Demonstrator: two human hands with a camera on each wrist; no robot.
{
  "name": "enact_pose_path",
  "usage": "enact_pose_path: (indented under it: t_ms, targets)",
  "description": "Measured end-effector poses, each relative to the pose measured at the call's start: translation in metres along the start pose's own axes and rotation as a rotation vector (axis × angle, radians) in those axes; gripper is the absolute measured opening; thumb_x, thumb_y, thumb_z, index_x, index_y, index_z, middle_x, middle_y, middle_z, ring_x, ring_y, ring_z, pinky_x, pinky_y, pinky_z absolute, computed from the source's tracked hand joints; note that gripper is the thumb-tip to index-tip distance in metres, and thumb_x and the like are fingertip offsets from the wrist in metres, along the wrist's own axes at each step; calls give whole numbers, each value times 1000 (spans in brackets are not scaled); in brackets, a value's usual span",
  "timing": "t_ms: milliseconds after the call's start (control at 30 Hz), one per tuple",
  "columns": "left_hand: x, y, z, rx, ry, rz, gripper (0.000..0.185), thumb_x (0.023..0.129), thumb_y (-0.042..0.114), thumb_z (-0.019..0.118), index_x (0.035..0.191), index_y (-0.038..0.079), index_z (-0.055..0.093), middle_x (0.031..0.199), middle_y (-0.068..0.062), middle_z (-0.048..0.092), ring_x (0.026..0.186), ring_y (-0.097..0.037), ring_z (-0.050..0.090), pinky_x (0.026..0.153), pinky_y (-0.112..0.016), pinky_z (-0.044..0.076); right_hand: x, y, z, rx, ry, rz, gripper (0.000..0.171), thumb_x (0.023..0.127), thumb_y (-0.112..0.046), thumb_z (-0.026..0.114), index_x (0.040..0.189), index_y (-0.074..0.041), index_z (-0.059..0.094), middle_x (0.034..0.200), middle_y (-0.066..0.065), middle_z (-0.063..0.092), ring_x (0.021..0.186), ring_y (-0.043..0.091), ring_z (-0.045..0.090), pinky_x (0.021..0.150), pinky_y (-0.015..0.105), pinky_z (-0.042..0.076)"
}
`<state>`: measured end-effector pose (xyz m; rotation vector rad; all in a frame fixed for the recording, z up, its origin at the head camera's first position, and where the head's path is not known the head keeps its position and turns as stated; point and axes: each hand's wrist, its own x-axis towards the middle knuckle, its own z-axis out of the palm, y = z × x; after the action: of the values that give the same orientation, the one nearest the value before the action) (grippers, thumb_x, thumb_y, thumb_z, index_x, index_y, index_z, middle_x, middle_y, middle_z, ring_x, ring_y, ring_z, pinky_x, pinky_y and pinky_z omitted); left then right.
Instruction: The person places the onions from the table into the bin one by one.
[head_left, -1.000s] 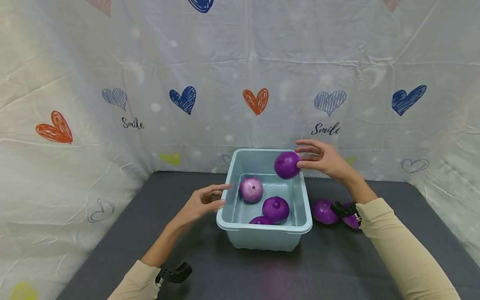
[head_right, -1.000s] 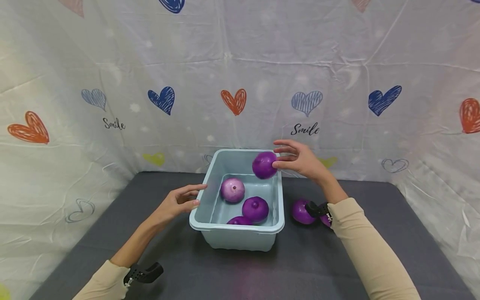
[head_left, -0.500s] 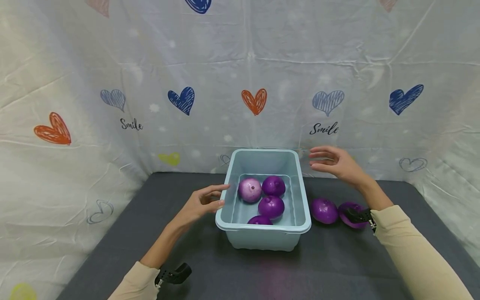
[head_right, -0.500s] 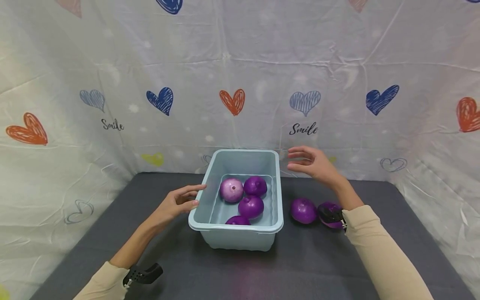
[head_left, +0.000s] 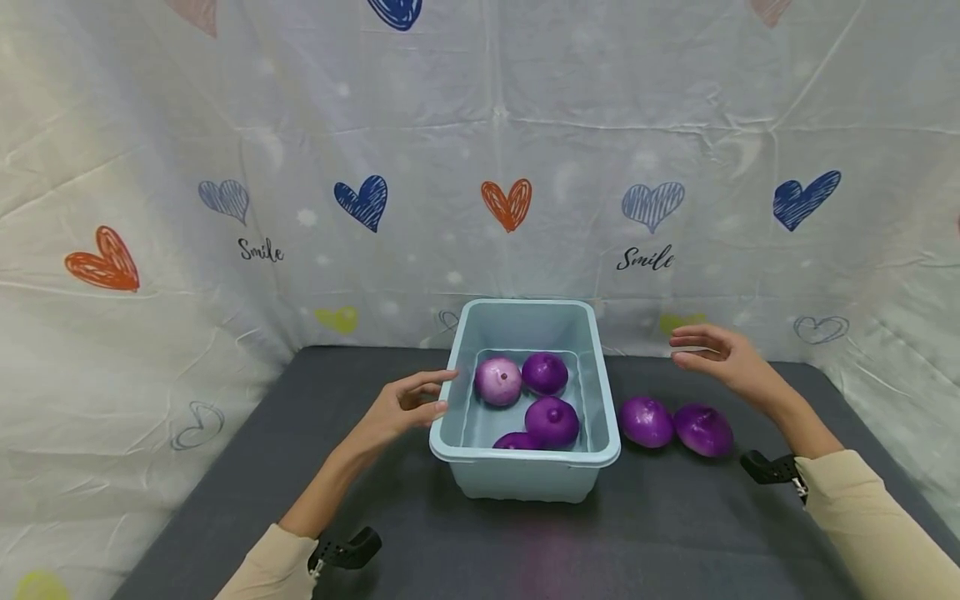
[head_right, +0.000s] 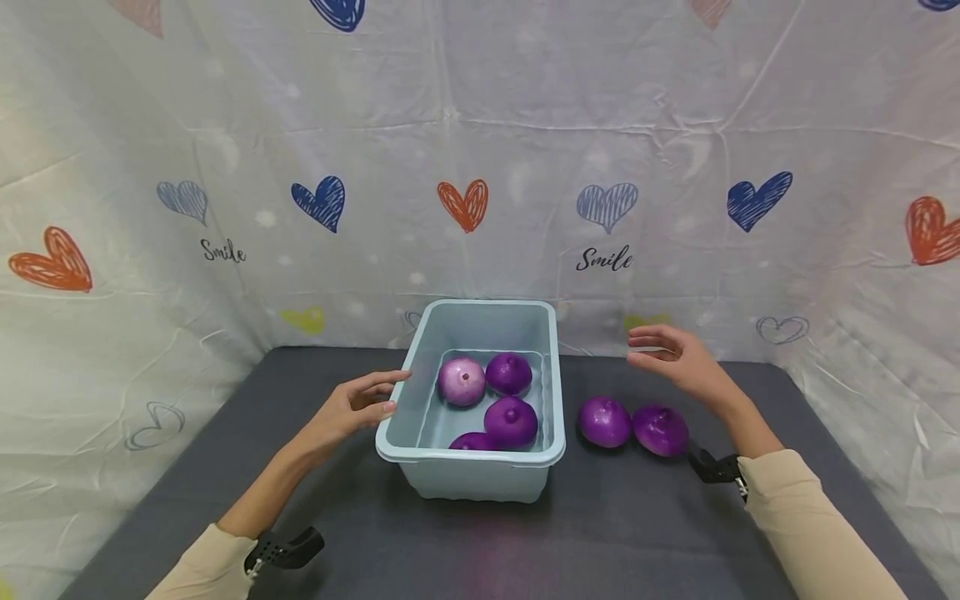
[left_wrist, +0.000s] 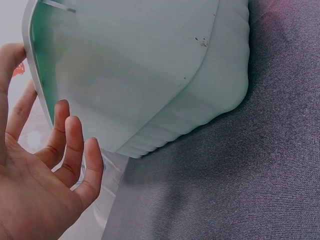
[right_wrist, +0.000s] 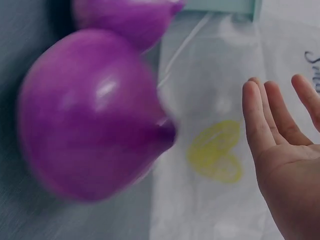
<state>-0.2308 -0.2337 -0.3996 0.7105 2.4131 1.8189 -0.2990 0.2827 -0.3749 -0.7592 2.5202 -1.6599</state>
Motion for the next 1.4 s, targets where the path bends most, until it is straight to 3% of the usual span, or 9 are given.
enact_pose_path:
  t_ms: [133,300,367,700,1000,1100,1300,1400]
  targets:
    - [1,0,0,-3,-6,10,48,100,12,66,146,10,57,122,-21,59,92,-26,61,78,-43,54,-16,11,-5,-22,-8,26,52,102,-15,65,147,1,46,142,22,51,122,13,58,92,26,50]
    - [0,0,0,-3,-5,5,48,100,13,66,146,10,57,121,-20,60,94,-26,61,78,-42,54,-31,22,-9,-16,-43,44,59,101,-13,67,151,2,40,148,26,44,133,44,46,93,27,50]
    - [0,0,0,2,1,-3,48,100,14,67,146,10,57,120,-19,60,96,-27,62,80,-44,54,-36,26,-10,-20,-55,47,62,100,-11,67,152,3,37,150,27,40,135,50,40,93,25,49]
    - [-1,1,2,-18,1,-17,49,99,13,67,147,9,56,122,-20,60,103,-30,62,83,-41,54,-59,44,-11,-112,-117,11,73,91,-5,76,151,7,35,149,36,36,132,56,39,96,22,45]
    - [0,1,1,-28,1,-16,48,99,13,67,146,9,56,121,-21,61,104,-31,63,84,-41,55,-69,54,-11,-96,-146,13,81,87,-3,80,151,11,31,150,36,33,131,60,35,96,23,46]
    - [-1,1,1,-30,2,-14,48,99,13,67,146,9,56,121,-21,61,103,-31,63,84,-41,55,-70,55,-9,-73,-154,25,82,87,-3,80,151,11,31,150,37,33,132,54,39,95,23,46]
    - [-2,1,1,-29,2,-11,48,100,12,67,146,7,56,120,-21,61,103,-31,63,84,-41,56,-70,58,-7,-54,-175,29,77,86,-3,81,148,11,39,146,35,40,123,3,50,93,23,47]
    - [-2,1,2,-28,2,-12,48,100,12,66,146,7,56,120,-21,61,103,-31,63,83,-41,56,-70,59,-6,-49,-191,32,74,86,-4,82,146,10,42,144,34,43,119,-1,52,92,25,49]
